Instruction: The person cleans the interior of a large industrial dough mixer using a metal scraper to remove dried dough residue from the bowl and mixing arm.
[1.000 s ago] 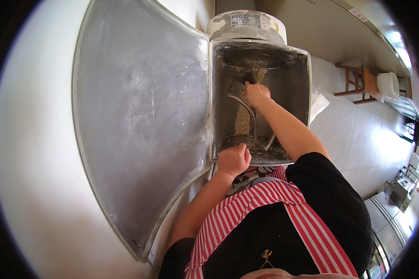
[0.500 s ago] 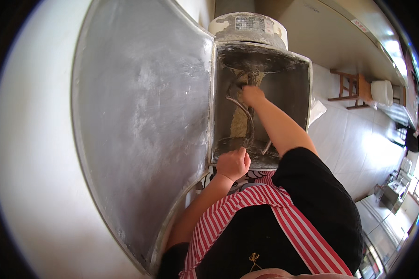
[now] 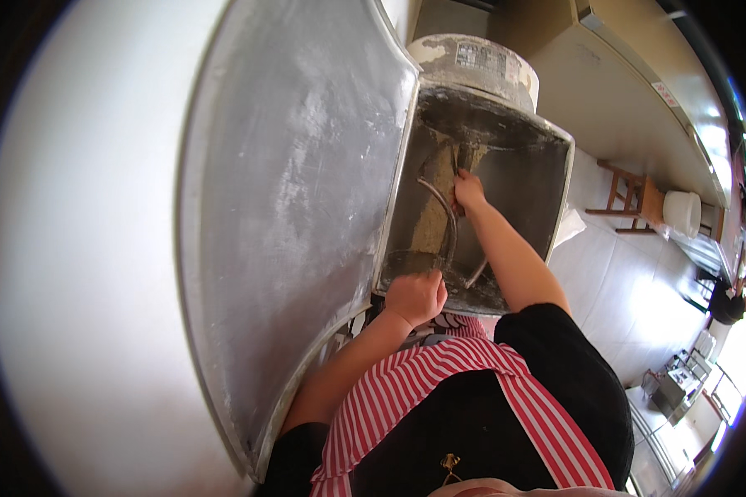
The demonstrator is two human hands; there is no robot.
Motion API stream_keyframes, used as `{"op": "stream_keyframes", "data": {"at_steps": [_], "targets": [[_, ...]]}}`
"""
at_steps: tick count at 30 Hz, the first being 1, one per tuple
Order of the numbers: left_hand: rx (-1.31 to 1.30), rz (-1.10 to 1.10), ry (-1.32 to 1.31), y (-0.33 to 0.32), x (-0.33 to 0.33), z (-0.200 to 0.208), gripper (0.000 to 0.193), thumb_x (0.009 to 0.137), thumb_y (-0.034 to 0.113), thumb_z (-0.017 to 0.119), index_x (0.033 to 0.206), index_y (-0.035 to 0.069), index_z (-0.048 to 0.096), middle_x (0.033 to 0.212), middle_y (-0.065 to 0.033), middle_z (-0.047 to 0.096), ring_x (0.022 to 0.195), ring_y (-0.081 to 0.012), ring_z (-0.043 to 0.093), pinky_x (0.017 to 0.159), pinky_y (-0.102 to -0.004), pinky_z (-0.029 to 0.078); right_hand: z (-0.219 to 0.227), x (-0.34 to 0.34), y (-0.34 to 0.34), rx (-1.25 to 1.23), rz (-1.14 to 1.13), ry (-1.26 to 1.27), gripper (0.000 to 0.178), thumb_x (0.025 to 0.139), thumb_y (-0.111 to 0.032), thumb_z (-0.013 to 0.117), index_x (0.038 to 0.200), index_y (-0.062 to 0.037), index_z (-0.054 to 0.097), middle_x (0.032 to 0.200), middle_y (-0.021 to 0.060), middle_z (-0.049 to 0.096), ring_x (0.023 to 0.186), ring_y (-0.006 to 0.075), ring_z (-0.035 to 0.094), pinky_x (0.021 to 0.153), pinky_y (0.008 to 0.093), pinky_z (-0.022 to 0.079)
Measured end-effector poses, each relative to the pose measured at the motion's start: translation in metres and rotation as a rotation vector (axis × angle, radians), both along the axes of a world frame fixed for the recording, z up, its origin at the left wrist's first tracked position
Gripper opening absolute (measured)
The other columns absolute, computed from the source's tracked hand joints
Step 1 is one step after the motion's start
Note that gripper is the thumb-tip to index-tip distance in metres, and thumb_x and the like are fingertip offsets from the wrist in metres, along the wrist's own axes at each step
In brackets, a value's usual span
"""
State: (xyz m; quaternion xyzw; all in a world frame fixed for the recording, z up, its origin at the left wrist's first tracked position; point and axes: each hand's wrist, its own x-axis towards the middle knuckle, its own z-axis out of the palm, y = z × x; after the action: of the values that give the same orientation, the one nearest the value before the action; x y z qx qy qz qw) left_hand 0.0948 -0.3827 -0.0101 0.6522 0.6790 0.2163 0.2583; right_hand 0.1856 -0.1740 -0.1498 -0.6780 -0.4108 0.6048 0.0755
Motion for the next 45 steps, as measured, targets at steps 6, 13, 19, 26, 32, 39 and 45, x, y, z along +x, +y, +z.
{"op": "stream_keyframes", "data": {"at_steps": [6, 13, 19, 26, 32, 39, 45], "targets": [[0.089, -0.011, -0.001, 0.000, -0.001, -0.001, 0.012, 0.072, 0.015, 0.058, 0.065, 0.011, 0.048, 0.052, -0.0083, 0.050, 0.046, -0.0268, 0.053, 0.042, -0.0381, 0.042, 0.052, -0.001, 0.007, -0.180, 0.128, 0.156, 0.029, 0.088, -0.016, 0.047, 0.115, -0.0067, 0.055, 0.060, 0.0035, 0.051, 0.041, 0.0134, 0.047, 0.035, 0.0302, 0.036], [0.172, -0.121, 0.055, -0.001, 0.002, -0.007, 0.013, 0.069, 0.016, 0.059, 0.064, 0.012, 0.047, 0.052, -0.0037, 0.048, 0.046, -0.0224, 0.051, 0.044, -0.0347, 0.042, 0.135, 0.077, -0.001, -0.096, 0.473, 0.186, 0.022, 0.086, -0.014, 0.050, 0.100, 0.0010, 0.057, 0.058, 0.0035, 0.051, 0.042, 0.0111, 0.049, 0.037, 0.0271, 0.038], [0.152, -0.182, 0.102, -0.002, -0.001, -0.007, 0.012, 0.071, 0.016, 0.056, 0.064, 0.012, 0.047, 0.052, -0.0046, 0.048, 0.046, -0.0231, 0.051, 0.044, -0.0347, 0.041, 0.149, 0.117, -0.021, 0.159, 0.884, -0.018, 0.024, 0.085, -0.015, 0.050, 0.100, 0.0025, 0.056, 0.068, 0.0134, 0.059, 0.057, 0.0247, 0.060, 0.059, 0.0365, 0.049], [0.088, -0.202, 0.131, 0.001, 0.004, -0.010, 0.012, 0.073, 0.015, 0.054, 0.065, 0.011, 0.048, 0.054, -0.0067, 0.051, 0.048, -0.0259, 0.052, 0.045, -0.0367, 0.041, 0.145, 0.116, -0.034, 0.245, 1.341, -0.238, 0.018, 0.074, -0.008, 0.054, 0.085, 0.0010, 0.065, 0.085, 0.0200, 0.065, 0.083, 0.0342, 0.064, 0.073, 0.0398, 0.050], [0.037, -0.197, 0.113, -0.001, 0.004, -0.005, 0.011, 0.077, 0.013, 0.051, 0.067, 0.009, 0.052, 0.055, -0.0091, 0.051, 0.049, -0.0285, 0.053, 0.045, -0.0379, 0.041, 0.157, 0.131, -0.022, 0.419, 1.319, -0.243, 0.015, 0.074, -0.007, 0.055, 0.087, -0.0005, 0.059, 0.075, 0.0175, 0.064, 0.076, 0.0343, 0.064, 0.067, 0.0413, 0.049], [0.019, -0.239, 0.152, 0.001, 0.004, -0.007, 0.011, 0.076, 0.016, 0.051, 0.067, 0.010, 0.051, 0.058, -0.0079, 0.053, 0.050, -0.0279, 0.052, 0.046, -0.0375, 0.042, 0.171, 0.152, -0.021, 0.369, 1.396, -0.210, 0.018, 0.073, -0.005, 0.054, 0.089, 0.0002, 0.059, 0.076, 0.0176, 0.064, 0.076, 0.0342, 0.064, 0.065, 0.0420, 0.049], [0.020, -0.217, 0.136, 0.001, 0.005, -0.005, 0.012, 0.077, 0.017, 0.051, 0.067, 0.010, 0.051, 0.056, -0.0072, 0.052, 0.050, -0.0274, 0.053, 0.046, -0.0376, 0.041, 0.161, 0.138, -0.030, 0.318, 1.262, -0.261, 0.020, 0.075, -0.008, 0.054, 0.091, 0.0015, 0.061, 0.083, 0.0181, 0.065, 0.082, 0.0332, 0.064, 0.071, 0.0404, 0.050]]}}
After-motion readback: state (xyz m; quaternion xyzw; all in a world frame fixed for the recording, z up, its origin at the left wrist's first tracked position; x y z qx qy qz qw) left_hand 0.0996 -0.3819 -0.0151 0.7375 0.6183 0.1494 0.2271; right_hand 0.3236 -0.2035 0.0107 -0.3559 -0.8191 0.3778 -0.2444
